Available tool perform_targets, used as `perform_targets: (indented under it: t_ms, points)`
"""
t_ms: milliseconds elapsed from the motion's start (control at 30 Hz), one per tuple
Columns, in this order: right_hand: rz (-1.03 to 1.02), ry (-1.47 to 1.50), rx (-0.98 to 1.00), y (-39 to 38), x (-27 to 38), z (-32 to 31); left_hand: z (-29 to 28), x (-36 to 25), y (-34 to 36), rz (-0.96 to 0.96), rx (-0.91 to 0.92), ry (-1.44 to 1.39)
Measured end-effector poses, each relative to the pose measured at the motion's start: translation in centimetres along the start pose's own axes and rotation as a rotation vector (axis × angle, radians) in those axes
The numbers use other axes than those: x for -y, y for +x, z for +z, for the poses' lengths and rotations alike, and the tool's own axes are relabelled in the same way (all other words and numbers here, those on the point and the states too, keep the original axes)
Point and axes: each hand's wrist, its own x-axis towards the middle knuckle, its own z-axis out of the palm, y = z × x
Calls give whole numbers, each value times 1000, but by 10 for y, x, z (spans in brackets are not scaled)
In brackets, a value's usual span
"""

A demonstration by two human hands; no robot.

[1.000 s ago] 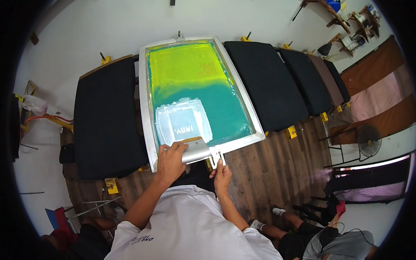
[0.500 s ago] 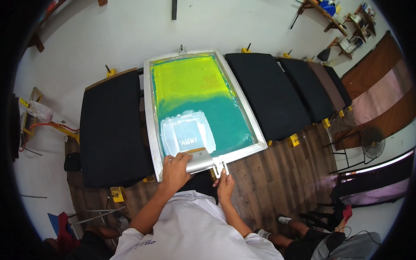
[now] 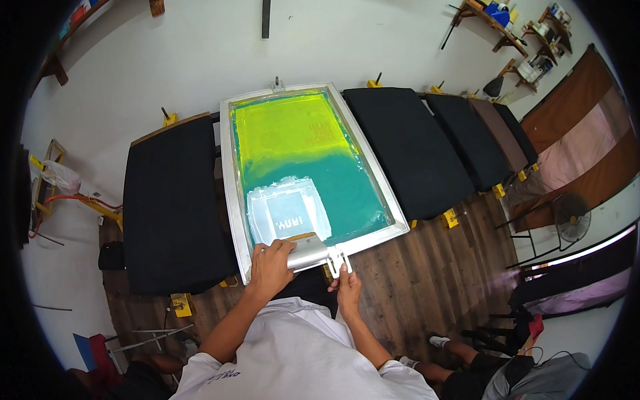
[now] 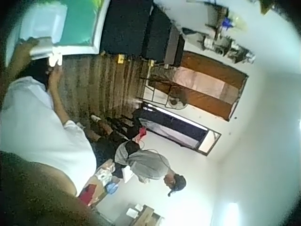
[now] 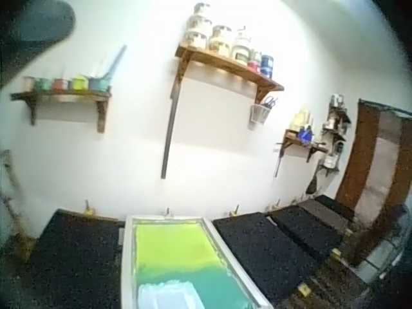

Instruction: Applying ink to t-shirts using a screen printing frame and a squeegee.

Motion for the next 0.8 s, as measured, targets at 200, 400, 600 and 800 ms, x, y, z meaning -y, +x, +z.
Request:
perform_targets:
  t_ms: [200,400,600,800]
  points:
    - [24,-7,25,-4,6,-1,3,0,0,1,-28,-17]
    - [68,-47,88,2,4,-9,6,1,3,-27,-13,-13]
    - [229,-134,191,6,15,-26,20,4,4,-45,-22,-11]
    - [-423,-1231,363,-17,150,8,27,8,3,-50,-63,-16]
